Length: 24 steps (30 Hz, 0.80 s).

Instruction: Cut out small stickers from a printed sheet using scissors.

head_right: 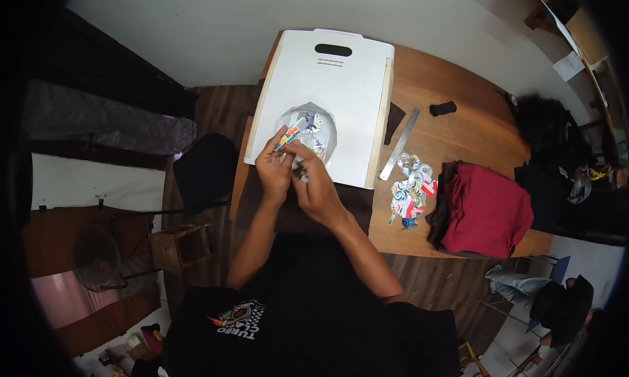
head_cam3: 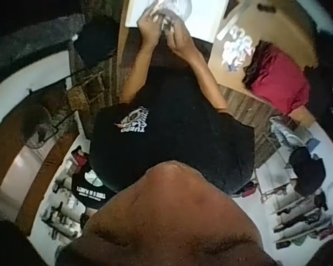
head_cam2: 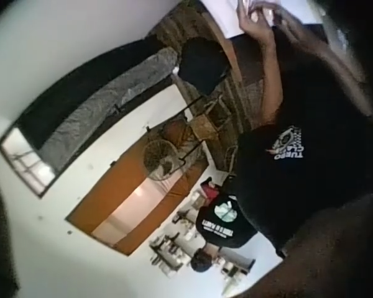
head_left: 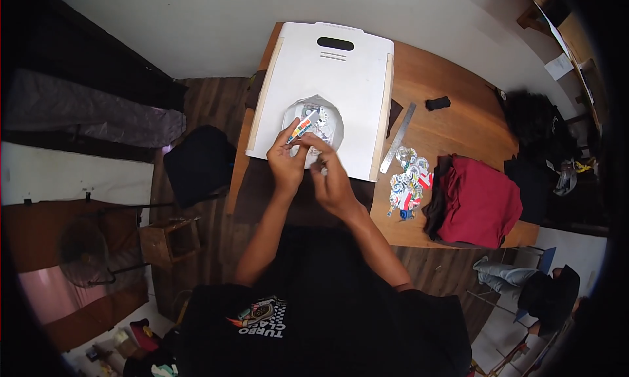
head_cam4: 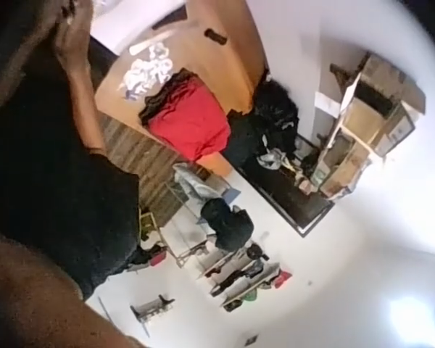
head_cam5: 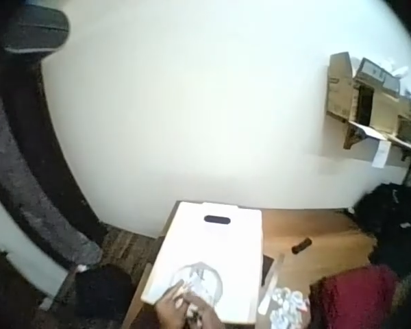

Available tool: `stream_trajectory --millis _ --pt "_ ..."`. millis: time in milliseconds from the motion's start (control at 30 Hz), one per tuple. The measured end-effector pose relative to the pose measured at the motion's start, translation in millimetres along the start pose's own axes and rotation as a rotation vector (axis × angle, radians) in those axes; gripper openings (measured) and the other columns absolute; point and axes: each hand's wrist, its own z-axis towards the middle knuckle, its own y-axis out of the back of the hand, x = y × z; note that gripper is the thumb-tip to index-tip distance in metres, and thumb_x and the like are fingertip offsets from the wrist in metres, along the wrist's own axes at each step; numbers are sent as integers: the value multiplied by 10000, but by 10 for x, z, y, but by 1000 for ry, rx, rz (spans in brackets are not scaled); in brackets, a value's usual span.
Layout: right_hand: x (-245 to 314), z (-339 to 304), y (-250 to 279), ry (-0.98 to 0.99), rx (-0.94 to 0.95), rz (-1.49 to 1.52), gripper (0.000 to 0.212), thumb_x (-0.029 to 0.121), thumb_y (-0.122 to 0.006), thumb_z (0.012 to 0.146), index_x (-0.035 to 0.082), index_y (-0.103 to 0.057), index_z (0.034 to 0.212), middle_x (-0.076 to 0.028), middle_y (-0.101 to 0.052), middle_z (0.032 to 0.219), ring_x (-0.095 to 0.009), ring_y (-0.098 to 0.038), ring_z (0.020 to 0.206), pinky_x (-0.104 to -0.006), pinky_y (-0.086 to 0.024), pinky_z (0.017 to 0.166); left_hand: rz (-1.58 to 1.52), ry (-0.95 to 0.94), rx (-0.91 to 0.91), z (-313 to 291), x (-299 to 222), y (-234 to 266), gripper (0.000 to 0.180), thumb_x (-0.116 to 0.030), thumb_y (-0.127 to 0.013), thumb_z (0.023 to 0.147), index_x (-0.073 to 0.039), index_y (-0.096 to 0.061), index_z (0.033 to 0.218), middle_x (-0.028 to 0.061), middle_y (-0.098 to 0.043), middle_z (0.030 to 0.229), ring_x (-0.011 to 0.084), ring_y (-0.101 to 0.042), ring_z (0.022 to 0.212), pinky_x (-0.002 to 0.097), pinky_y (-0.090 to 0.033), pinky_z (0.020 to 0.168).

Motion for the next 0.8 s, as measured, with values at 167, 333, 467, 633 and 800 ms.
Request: stream_trajectory --millis 167,333,467,633,800 --pt "-259 -188 -23 -186 26 0 568 -117 -427 862 -13 -356 1416 -205 -412 1440 -347 -398 1352 -372 -342 1085 46 99 -34 17 92 63 435 34 -658 880 88 -527 1291 149 -642 1139 124 -621 961 241 -513 842" --pt "-43 -47 28 -35 189 -84 568 -100 -487 827 -31 -381 1381 -252 -453 1379 -420 -416 1311 -453 -330 1102 7 53 -25 -45 70 87 413 39 -621 890 66 -542 1294 127 -629 1167 106 -600 949 241 -484 842" --pt "-186 -183 49 -455 -19 218 480 -99 -435 886 -30 -397 1360 -217 -470 1387 -377 -436 1317 -393 -374 1072 -182 221 -87 -26 -96 98 377 -26 -562 942 81 -524 1302 150 -601 1241 140 -616 976 263 -482 874" --pt "-293 -113 30 -198 -8 136 471 -100 -435 888 -11 -420 1351 -200 -489 1376 -362 -460 1303 -387 -397 1050 -274 280 -62 -97 -176 142 437 -159 -389 1006 92 -440 1360 179 -507 1383 256 -633 1066 355 -458 949" --pt "-387 -91 72 -270 10 -63 489 -105 -451 862 3 -459 1339 -200 -519 1349 -325 -522 1243 -340 -409 1024 -279 241 -49 -125 -186 159 455 -183 -347 1009 88 -438 1362 185 -485 1405 271 -627 1088 363 -445 969"
